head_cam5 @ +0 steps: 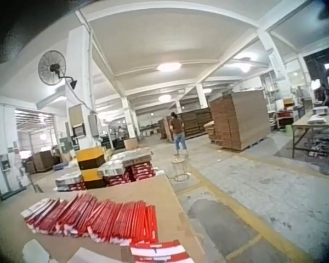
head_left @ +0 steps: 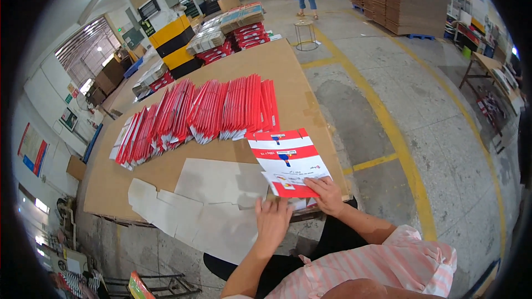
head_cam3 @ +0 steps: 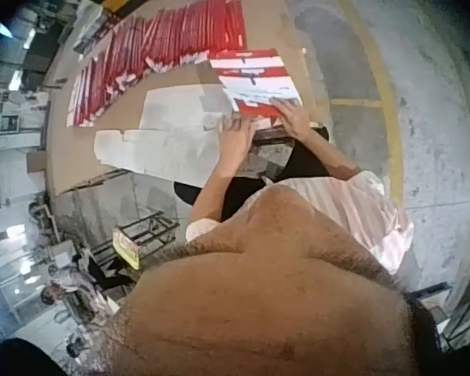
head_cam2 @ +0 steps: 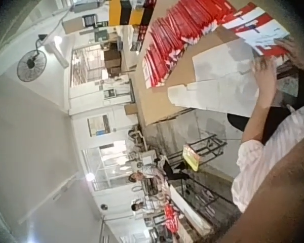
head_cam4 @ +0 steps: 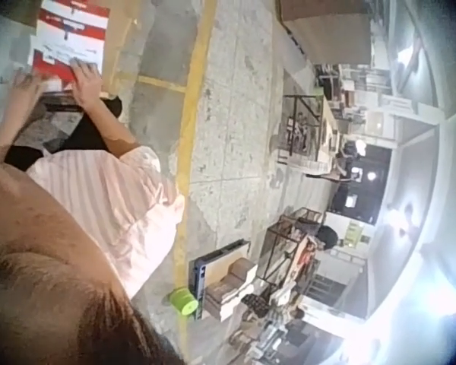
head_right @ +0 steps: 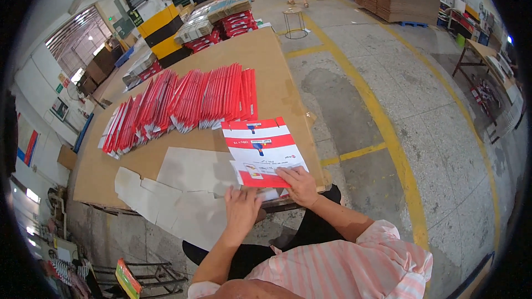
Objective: Manually fold and stack printed paper box templates at a workbench.
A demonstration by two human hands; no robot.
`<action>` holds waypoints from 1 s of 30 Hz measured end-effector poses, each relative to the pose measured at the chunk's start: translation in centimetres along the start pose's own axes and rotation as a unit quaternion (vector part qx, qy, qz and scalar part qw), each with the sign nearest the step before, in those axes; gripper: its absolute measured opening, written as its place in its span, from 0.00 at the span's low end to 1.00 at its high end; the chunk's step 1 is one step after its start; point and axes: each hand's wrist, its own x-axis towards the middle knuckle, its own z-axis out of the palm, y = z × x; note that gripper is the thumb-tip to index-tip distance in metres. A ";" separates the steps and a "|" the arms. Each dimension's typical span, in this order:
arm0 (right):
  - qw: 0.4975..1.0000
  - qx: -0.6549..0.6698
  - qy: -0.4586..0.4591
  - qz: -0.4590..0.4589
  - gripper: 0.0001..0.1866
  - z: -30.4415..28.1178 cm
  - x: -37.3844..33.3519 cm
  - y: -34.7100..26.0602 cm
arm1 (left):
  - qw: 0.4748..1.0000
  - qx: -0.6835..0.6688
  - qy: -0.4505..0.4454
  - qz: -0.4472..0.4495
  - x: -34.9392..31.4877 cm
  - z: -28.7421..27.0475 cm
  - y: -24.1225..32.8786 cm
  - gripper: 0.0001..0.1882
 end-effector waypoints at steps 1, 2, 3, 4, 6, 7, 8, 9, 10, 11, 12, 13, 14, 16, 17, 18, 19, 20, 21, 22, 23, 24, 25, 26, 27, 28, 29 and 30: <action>1.000 0.017 0.016 0.002 0.31 0.1 -0.2 0.3 | 0.999 0.010 0.044 -0.030 0.8 0.1 -0.1 0.18; 1.000 0.021 0.014 -0.001 0.31 0.2 -0.1 0.2 | 0.998 0.012 0.045 -0.035 0.9 0.8 -1.0 0.18; 1.000 0.008 -0.006 -0.004 0.31 0.2 0.0 0.0 | 0.995 0.076 0.060 -0.028 1.1 2.1 -2.8 0.19; 1.000 -0.006 -0.026 -0.006 0.31 0.2 0.1 -0.2 | 0.987 0.139 0.074 -0.019 1.1 3.2 -4.5 0.21; 0.997 -0.050 -0.056 -0.026 0.30 0.5 -0.1 -0.6 | 0.978 0.170 0.104 -0.054 -0.5 5.0 -7.8 0.25; 0.991 -0.095 -0.084 -0.046 0.29 0.5 -0.1 -0.6 | 0.966 0.201 0.135 -0.087 -1.8 5.5 -9.2 0.30; 0.991 -0.093 -0.083 -0.047 0.29 0.7 -0.2 -0.6 | 0.961 0.196 0.145 -0.128 -3.9 5.7 -10.7 0.30; 0.989 -0.103 -0.093 -0.046 0.29 0.9 -0.3 -0.6 | 0.955 0.191 0.156 -0.168 -5.9 5.8 -11.9 0.30; 0.987 -0.114 -0.103 -0.045 0.28 1.0 -0.3 -0.5 | 0.954 0.193 0.157 -0.167 -7.7 5.6 -12.6 0.30; 0.987 -0.114 -0.102 -0.044 0.28 1.0 -0.2 -0.4 | 0.954 0.161 0.137 -0.214 -9.3 5.3 -12.9 0.27; 0.986 -0.120 -0.104 -0.043 0.28 0.8 -0.3 -0.5 | 0.949 0.128 0.116 -0.262 -10.3 4.7 -12.5 0.23; 0.985 -0.127 -0.106 -0.041 0.28 0.6 -0.3 -0.6 | 0.949 0.127 0.115 -0.263 -10.3 4.4 -12.5 0.23; 0.985 -0.128 -0.108 -0.041 0.28 0.5 -0.1 -0.5 | 0.956 0.014 0.092 -0.278 -9.8 4.2 -12.5 0.18; 0.982 -0.139 -0.119 -0.037 0.25 0.3 0.4 -0.9 | 0.948 -0.098 0.070 -0.295 -9.2 3.9 -12.2 0.13; 0.982 -0.138 -0.120 -0.039 0.25 0.2 0.3 -1.2 | 0.960 -0.010 0.100 -0.263 -8.4 4.4 -11.9 0.11; 0.980 -0.147 -0.134 -0.024 0.24 0.2 0.4 -1.5 | 0.962 0.079 0.129 -0.226 -8.0 4.9 -11.8 0.09; 0.977 -0.156 -0.147 -0.009 0.23 0.2 0.4 -1.7 | 0.962 0.081 0.130 -0.226 -7.9 5.2 -11.8 0.09; 0.977 -0.155 -0.146 -0.009 0.23 0.2 0.3 -1.5 | 0.978 0.106 0.121 -0.133 -7.8 5.4 -11.7 0.09; 0.978 -0.163 -0.130 -0.012 0.23 -0.1 0.0 -1.0 | 0.985 0.129 0.110 -0.036 -7.5 5.2 -11.4 0.09; 0.979 -0.171 -0.114 -0.015 0.22 -0.3 -0.3 -0.6 | 0.993 0.074 0.076 -0.045 -7.7 4.7 -11.1 0.13; 0.979 -0.169 -0.113 -0.015 0.22 -0.4 -0.6 -0.4 | 0.993 0.076 0.075 -0.045 -8.3 3.8 -11.0 0.13; 0.979 -0.169 -0.110 -0.014 0.22 -0.5 -0.8 -0.3 | 0.995 0.061 0.076 0.001 -8.9 2.2 -10.9 0.17; 0.980 -0.169 -0.107 -0.013 0.22 -0.6 -1.0 -0.2 | 0.995 0.046 0.076 0.047 -9.5 0.8 -11.3 0.21; 0.980 -0.166 -0.107 -0.013 0.22 -0.6 -1.1 -0.1 | 0.995 0.048 0.074 0.045 -10.1 -0.4 -12.2 0.21; 0.980 -0.159 -0.117 -0.012 0.22 -0.5 -1.1 0.0 | 0.997 0.062 0.024 0.033 -11.1 -1.8 -13.5 0.24; 0.980 -0.151 -0.129 -0.012 0.23 -0.4 -1.1 0.1 | 0.997 0.076 -0.027 0.019 -12.0 -2.8 -14.6 0.27; 0.981 -0.139 -0.136 -0.020 0.23 -0.1 -1.1 0.1 | 0.998 0.051 0.008 -0.028 -12.9 -3.4 -16.0 0.25; 0.981 -0.146 -0.124 -0.021 0.23 0.0 -1.2 0.2 | 0.996 0.026 0.042 -0.080 -13.0 -3.6 -16.9 0.23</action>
